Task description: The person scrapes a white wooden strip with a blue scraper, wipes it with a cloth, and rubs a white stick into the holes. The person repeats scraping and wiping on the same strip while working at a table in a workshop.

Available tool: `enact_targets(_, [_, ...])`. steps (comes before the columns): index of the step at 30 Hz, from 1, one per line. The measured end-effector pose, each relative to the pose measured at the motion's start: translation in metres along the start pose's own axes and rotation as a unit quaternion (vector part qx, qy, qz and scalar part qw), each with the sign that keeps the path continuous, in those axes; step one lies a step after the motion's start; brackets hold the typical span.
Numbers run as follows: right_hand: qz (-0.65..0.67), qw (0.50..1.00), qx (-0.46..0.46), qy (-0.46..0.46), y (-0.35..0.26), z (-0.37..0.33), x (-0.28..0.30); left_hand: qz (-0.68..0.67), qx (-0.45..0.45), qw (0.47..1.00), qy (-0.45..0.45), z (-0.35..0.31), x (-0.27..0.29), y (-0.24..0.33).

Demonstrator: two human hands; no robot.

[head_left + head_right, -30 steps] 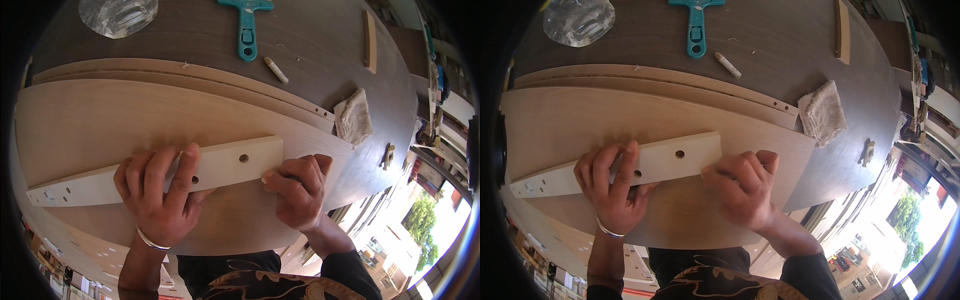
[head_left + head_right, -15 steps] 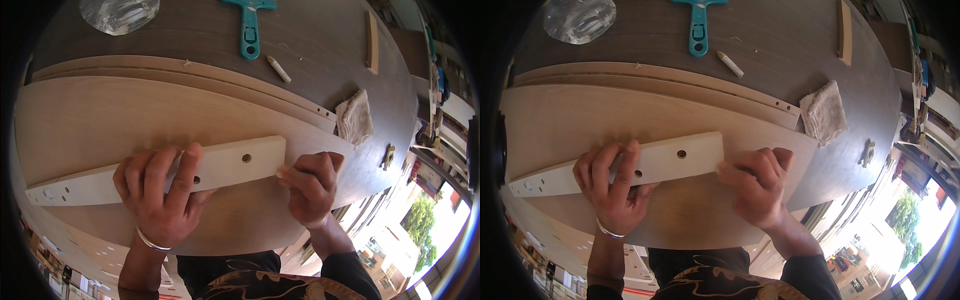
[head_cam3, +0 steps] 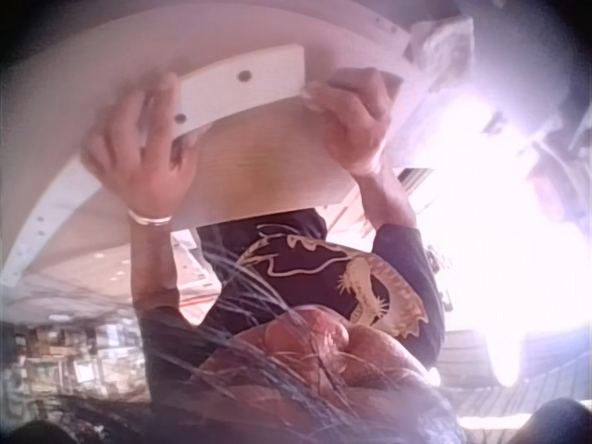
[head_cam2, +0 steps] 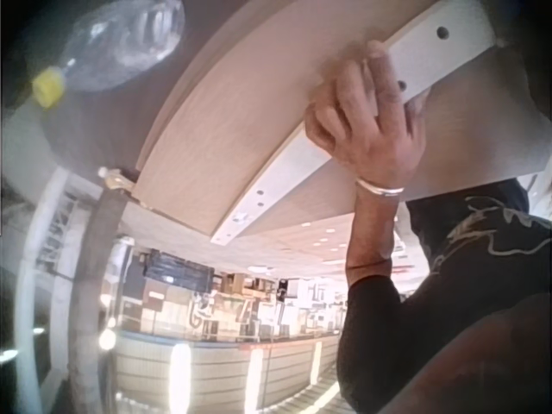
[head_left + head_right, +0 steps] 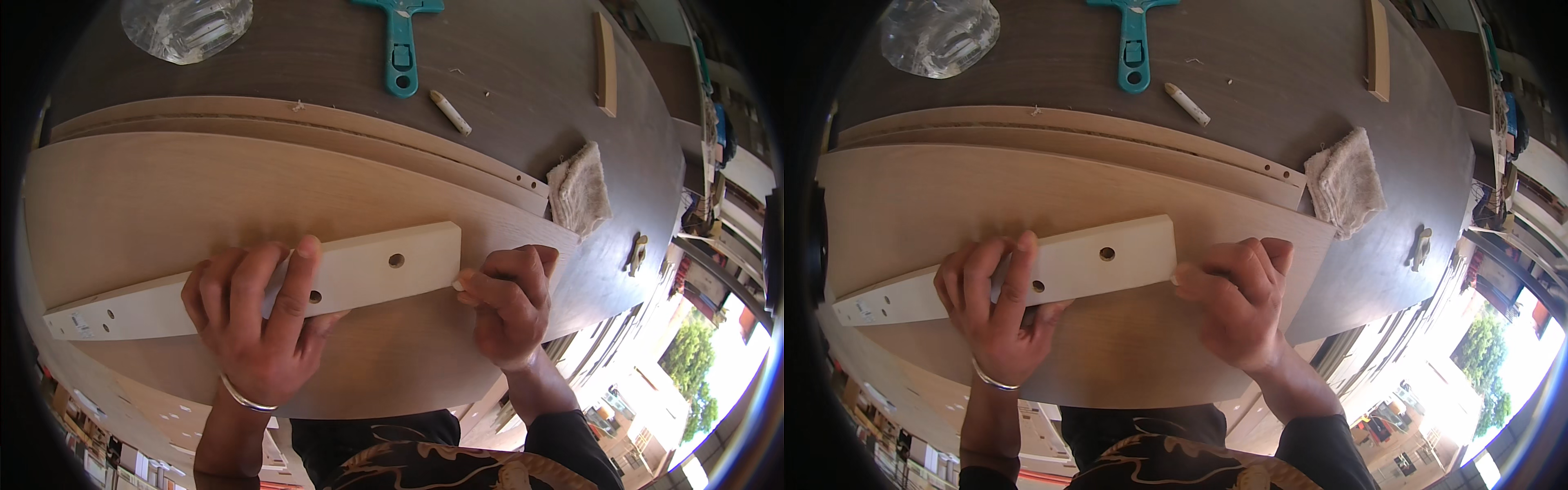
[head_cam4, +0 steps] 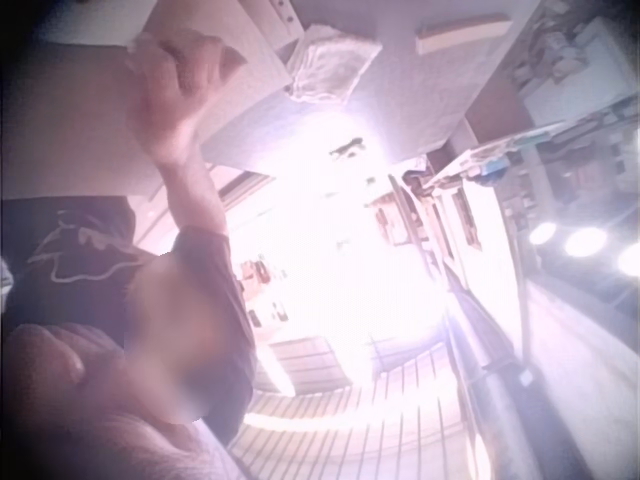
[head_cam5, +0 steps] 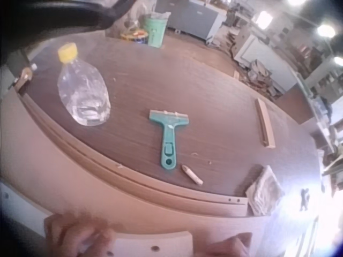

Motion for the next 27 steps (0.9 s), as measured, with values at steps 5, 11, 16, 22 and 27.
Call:
enact_targets(5, [-0.008, 0.998, 0.037, -0.046, -0.004, 0.007, -0.004, 0.000, -0.002, 1.000, 0.002, -0.001, 0.000, 0.000])
enact_targets(11, [-0.018, 0.999, 0.028, -0.010, -0.011, 0.012, -0.008, 0.013, -0.005, 1.000, 0.015, -0.005, -0.004, -0.003])
enact_targets(16, [-0.014, 0.997, 0.054, -0.048, -0.017, 0.013, -0.014, 0.028, 0.012, 0.999, 0.040, -0.005, -0.011, -0.002])
enact_targets(22, [-0.020, 0.998, 0.044, -0.029, -0.015, 0.013, -0.011, 0.000, 0.008, 1.000, 0.021, -0.002, -0.003, 0.000])
enact_targets(27, [-0.027, 0.997, 0.053, -0.040, -0.016, 0.014, -0.010, -0.003, -0.010, 1.000, 0.009, 0.000, 0.000, -0.001])
Point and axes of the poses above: each hand's wrist, its own z-axis towards the middle knuckle, its own x-axis out of the back of the hand, y = z × x, the point moved 1 cm from there along z, towards the middle knuckle, and after that the axes turned 6 degrees about y, right-handed, at the moved point
